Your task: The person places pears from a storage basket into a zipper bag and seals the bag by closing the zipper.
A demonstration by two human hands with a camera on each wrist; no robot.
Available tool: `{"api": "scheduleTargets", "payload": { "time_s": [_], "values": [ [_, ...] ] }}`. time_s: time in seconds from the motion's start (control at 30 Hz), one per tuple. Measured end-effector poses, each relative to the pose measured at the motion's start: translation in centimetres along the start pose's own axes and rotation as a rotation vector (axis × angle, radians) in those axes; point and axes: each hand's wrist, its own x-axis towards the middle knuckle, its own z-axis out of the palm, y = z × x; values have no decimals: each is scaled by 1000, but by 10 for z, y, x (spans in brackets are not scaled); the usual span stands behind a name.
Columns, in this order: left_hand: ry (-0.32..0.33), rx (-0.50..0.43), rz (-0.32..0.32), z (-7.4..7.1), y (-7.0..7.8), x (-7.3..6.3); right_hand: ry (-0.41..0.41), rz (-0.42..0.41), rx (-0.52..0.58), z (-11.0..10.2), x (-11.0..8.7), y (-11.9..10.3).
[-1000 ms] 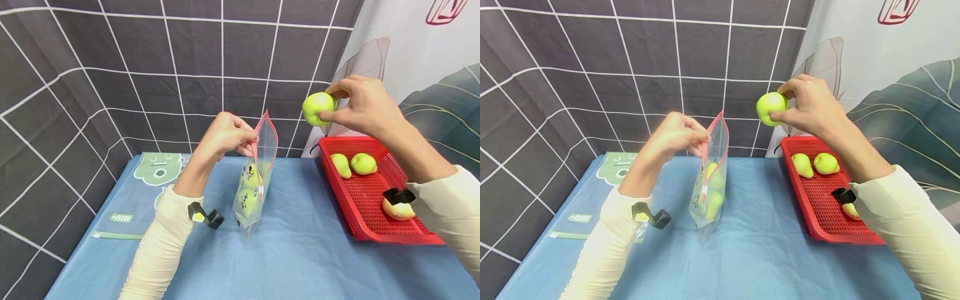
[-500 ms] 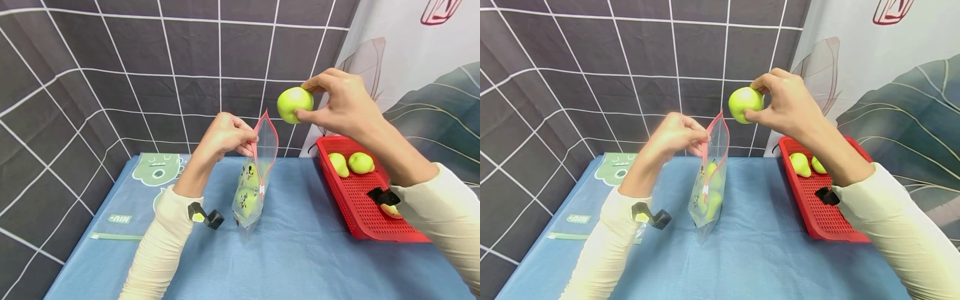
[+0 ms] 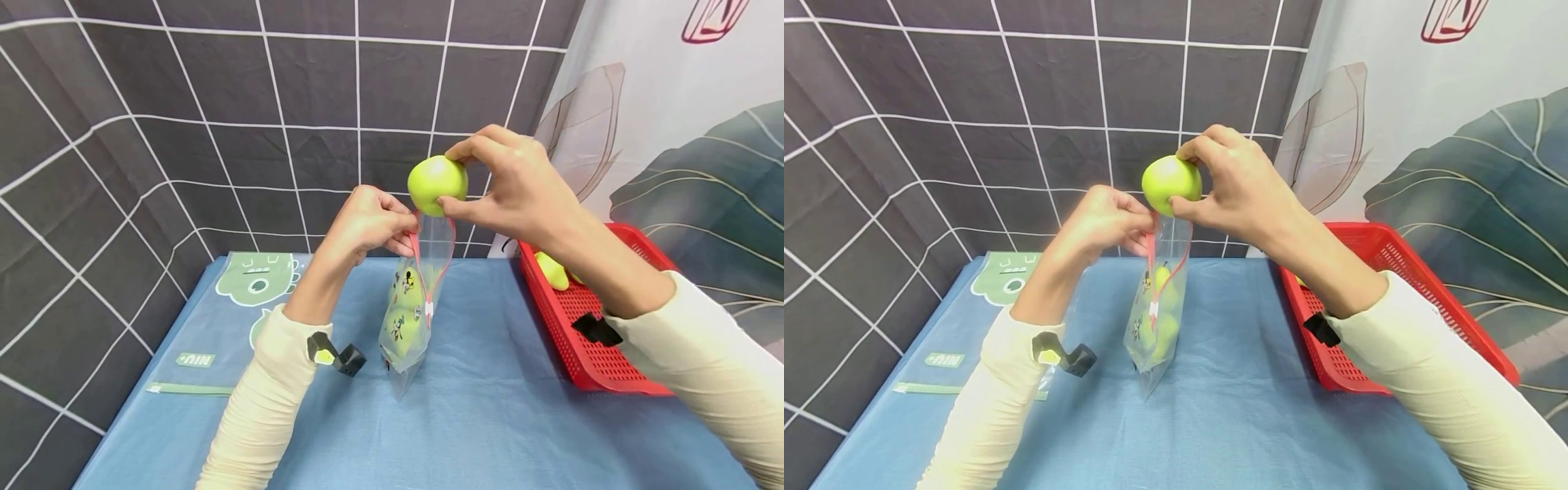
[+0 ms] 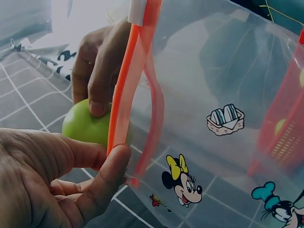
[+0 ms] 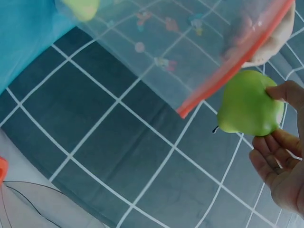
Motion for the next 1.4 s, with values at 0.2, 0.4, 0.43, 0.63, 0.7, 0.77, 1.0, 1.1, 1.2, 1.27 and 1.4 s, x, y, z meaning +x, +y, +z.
{"api": "scheduleTargets", "payload": {
  "time_s": [0.2, 0.4, 0.43, 0.63, 0.7, 0.77, 1.0, 1.1, 1.2, 1.27, 1.4],
  "values": [
    [4, 0, -1, -2, 0, 0, -59, 22, -19, 8, -3, 0],
    [9, -1, 1, -5, 0, -1, -101, 54, -62, 8, -8, 2],
    [10, -7, 2, -5, 0, -1, -104, 54, -66, 7, -9, 4],
    [19, -15, -4, -5, 1, -1, -134, 53, -52, 4, -14, 9],
    [22, -14, -8, -4, 2, -2, -157, 50, -46, 4, -16, 9],
    [24, -16, -12, -4, 2, -1, -182, 41, -46, 4, -18, 9],
    [38, -14, -22, -4, 3, -1, -228, 18, -59, 5, -21, 10],
    [40, -10, -22, -4, 2, -1, -233, 21, -67, 5, -23, 10],
    [39, -14, -18, -3, 2, -1, -236, 19, -66, 4, -24, 11],
    [40, -25, -12, -3, 2, -2, -229, 9, -61, 4, -25, 12],
    [42, -31, 1, -1, 2, -1, -205, -22, -62, 3, -26, 15]
  ]
}}
